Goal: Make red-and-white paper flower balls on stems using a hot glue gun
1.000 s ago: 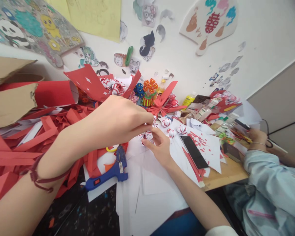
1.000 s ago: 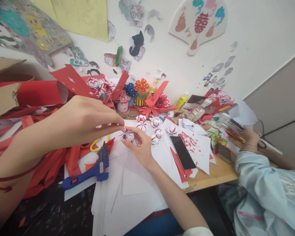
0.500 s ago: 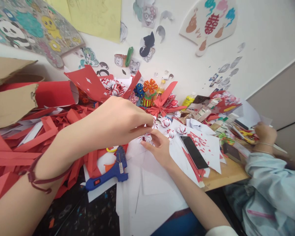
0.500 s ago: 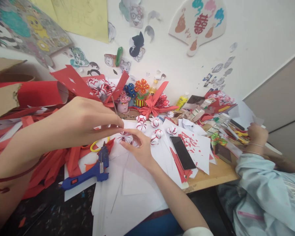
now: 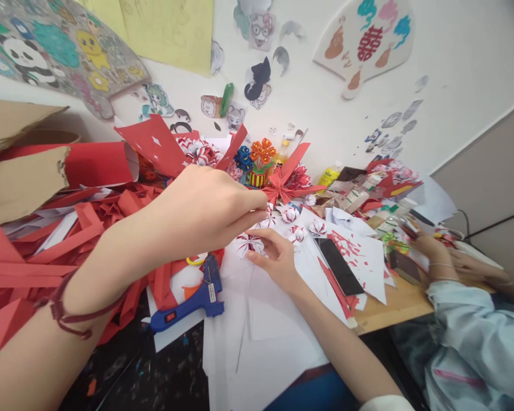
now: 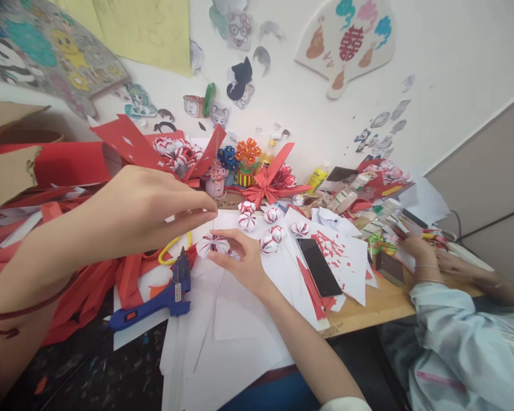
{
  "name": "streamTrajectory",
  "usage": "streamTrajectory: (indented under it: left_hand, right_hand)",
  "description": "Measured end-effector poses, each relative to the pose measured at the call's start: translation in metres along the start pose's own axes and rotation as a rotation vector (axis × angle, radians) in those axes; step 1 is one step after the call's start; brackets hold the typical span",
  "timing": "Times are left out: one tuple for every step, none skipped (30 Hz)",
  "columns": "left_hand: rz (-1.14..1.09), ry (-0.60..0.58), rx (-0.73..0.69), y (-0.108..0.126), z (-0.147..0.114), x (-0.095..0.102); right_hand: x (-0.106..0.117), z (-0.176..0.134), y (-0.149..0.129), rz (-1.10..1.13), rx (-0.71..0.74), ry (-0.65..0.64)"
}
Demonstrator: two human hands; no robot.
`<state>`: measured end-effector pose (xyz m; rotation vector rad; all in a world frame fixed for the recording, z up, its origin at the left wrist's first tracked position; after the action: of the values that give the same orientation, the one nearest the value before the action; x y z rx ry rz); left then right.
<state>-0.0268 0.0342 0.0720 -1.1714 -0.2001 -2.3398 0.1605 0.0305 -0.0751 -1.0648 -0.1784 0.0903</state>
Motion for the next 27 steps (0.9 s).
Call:
streamTrajectory:
  left_hand:
    - [0.016,-0.007,0.009,-0.0006,0.0004,-0.0005]
    - [0.034,-0.014,0.018,-0.0009,0.0009,-0.0007]
    - [0.05,-0.024,0.03,-0.0012,0.0014,-0.0008]
    - [0.062,-0.038,0.044,-0.0014,0.0019,-0.0009]
    - [0.071,-0.054,0.056,-0.0015,0.0022,-0.0009]
    - [0.077,-0.07,0.064,-0.0015,0.0025,-0.001]
    - [0.08,-0.087,0.065,-0.0013,0.0027,-0.0012]
    - [0.081,-0.102,0.059,-0.001,0.0028,-0.0015]
    - [0.081,-0.116,0.051,-0.0006,0.0029,-0.0018]
    - [0.081,-0.129,0.044,-0.0001,0.0029,-0.0021]
    - [0.082,-0.144,0.039,0.0003,0.0029,-0.0025]
    - [0.085,-0.16,0.039,0.0006,0.003,-0.0029]
    - [0.089,-0.174,0.043,0.0008,0.0031,-0.0034]
    - [0.092,-0.186,0.048,0.0009,0.0033,-0.0037]
    - [0.094,-0.194,0.052,0.0009,0.0036,-0.0041]
    - [0.093,-0.199,0.053,0.0007,0.0038,-0.0044]
    - [0.092,-0.201,0.054,0.0005,0.004,-0.0047]
    - [0.09,-0.201,0.054,0.0002,0.0041,-0.005]
    - [0.089,-0.198,0.054,-0.0002,0.0041,-0.0053]
    - [0.088,-0.194,0.053,-0.0006,0.0041,-0.0054]
    - [0.088,-0.189,0.052,-0.0009,0.004,-0.0055]
    - [0.088,-0.185,0.049,-0.0011,0.0039,-0.0056]
    - [0.088,-0.181,0.046,-0.0012,0.0037,-0.0055]
    - [0.09,-0.179,0.043,-0.0011,0.0037,-0.0055]
    - [0.093,-0.175,0.04,-0.0011,0.0036,-0.0054]
    - [0.096,-0.174,0.039,-0.0009,0.0036,-0.0053]
    - [0.099,-0.174,0.039,-0.0008,0.0036,-0.0053]
  right_hand:
    - [-0.0003,0.0,-0.0006,-0.001,-0.006,0.002]
    - [-0.0006,0.0001,-0.0012,0.001,-0.008,0.003]
    - [-0.0009,0.0002,-0.0017,0.006,-0.008,0.004]
    - [-0.0012,0.0003,-0.0021,0.012,-0.005,0.003]
    - [-0.0015,0.0005,-0.0024,0.016,-0.003,0.002]
    - [-0.0017,0.0006,-0.0025,0.016,-0.004,0.001]
    - [-0.0017,0.0008,-0.0025,0.011,-0.008,0.003]
    - [-0.0017,0.0008,-0.0025,0.001,-0.013,0.007]
    - [-0.0016,0.0009,-0.0024,-0.01,-0.018,0.011]
    - [-0.0014,0.0009,-0.0023,-0.02,-0.022,0.016]
    - [-0.0013,0.0009,-0.0022,-0.027,-0.024,0.019]
    - [-0.0012,0.0009,-0.0021,-0.029,-0.025,0.02]
    - [-0.0012,0.0008,-0.002,-0.027,-0.025,0.019]
    - [-0.0012,0.0008,-0.0017,-0.022,-0.024,0.018]
    - [-0.0012,0.0008,-0.0014,-0.016,-0.02,0.018]
    - [-0.0012,0.0009,-0.001,-0.008,-0.015,0.018]
    - [-0.0011,0.0009,-0.0006,0.0,-0.008,0.018]
    - [-0.0011,0.0009,-0.0002,0.007,-0.002,0.017]
    - [-0.001,0.001,0.0002,0.011,0.002,0.017]
    - [-0.001,0.001,0.0004,0.012,0.005,0.017]
    - [-0.0008,0.001,0.0006,0.009,0.004,0.018]
    - [-0.0007,0.001,0.0006,0.002,0.002,0.019]
    - [-0.0006,0.0009,0.0004,-0.007,-0.003,0.022]
    - [-0.0004,0.0008,0.0003,-0.016,-0.009,0.025]
    - [-0.0003,0.0007,0.0001,-0.024,-0.015,0.028]
    - [-0.0002,0.0007,-0.0001,-0.029,-0.022,0.03]
    - [-0.0001,0.0006,-0.0002,-0.032,-0.027,0.031]
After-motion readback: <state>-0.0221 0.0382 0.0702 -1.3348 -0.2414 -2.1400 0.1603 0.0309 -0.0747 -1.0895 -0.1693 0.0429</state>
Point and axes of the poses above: each hand's wrist, its own z-axis towards the middle knuckle, its own x-axis out of the back of the hand, y = z × x, the point moved 2 cm from there along z, towards the middle knuckle, and after that the axes turned 1 degree about -z, right-handed, at the moved point
